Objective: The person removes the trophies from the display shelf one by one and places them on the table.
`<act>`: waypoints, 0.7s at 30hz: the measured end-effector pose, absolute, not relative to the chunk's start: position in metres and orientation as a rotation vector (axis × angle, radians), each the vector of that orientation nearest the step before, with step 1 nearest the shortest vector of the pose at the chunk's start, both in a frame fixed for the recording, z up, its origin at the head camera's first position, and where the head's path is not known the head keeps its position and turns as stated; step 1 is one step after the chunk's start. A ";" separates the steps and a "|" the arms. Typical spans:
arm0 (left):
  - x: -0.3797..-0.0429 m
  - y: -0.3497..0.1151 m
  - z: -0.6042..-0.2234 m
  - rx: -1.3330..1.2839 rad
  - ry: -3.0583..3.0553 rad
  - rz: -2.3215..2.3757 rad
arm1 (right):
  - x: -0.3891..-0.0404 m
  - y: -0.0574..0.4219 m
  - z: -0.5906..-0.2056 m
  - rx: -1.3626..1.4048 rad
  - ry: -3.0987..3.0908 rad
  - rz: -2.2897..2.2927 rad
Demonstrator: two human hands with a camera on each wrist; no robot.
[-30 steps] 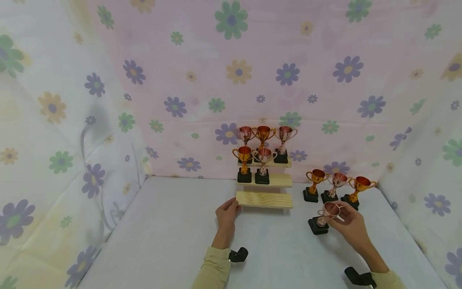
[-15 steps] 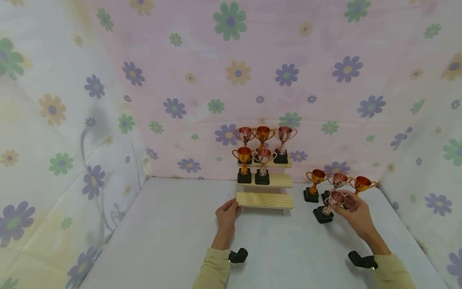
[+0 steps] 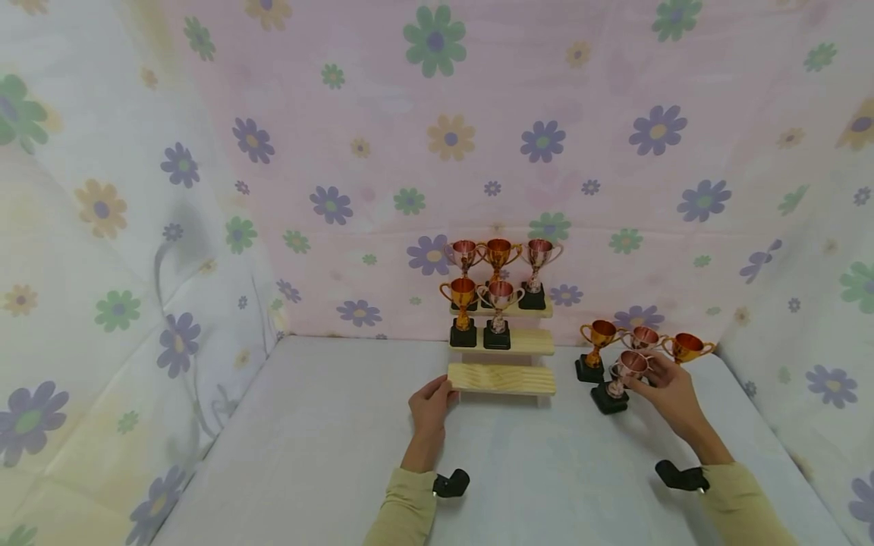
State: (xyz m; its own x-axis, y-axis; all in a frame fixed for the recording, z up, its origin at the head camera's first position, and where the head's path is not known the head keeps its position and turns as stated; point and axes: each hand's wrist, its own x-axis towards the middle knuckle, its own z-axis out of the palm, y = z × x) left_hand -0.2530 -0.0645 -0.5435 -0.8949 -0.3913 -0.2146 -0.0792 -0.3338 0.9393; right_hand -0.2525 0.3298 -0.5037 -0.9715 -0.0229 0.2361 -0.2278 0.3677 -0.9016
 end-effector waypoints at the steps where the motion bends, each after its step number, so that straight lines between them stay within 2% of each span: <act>1: -0.253 -0.065 -0.543 0.616 -1.681 -2.339 | -0.253 0.329 -0.504 0.224 -2.439 1.664; 21: -0.253 -0.065 -0.544 0.623 -1.665 -2.350 | -0.255 0.311 -0.516 0.074 -2.419 1.591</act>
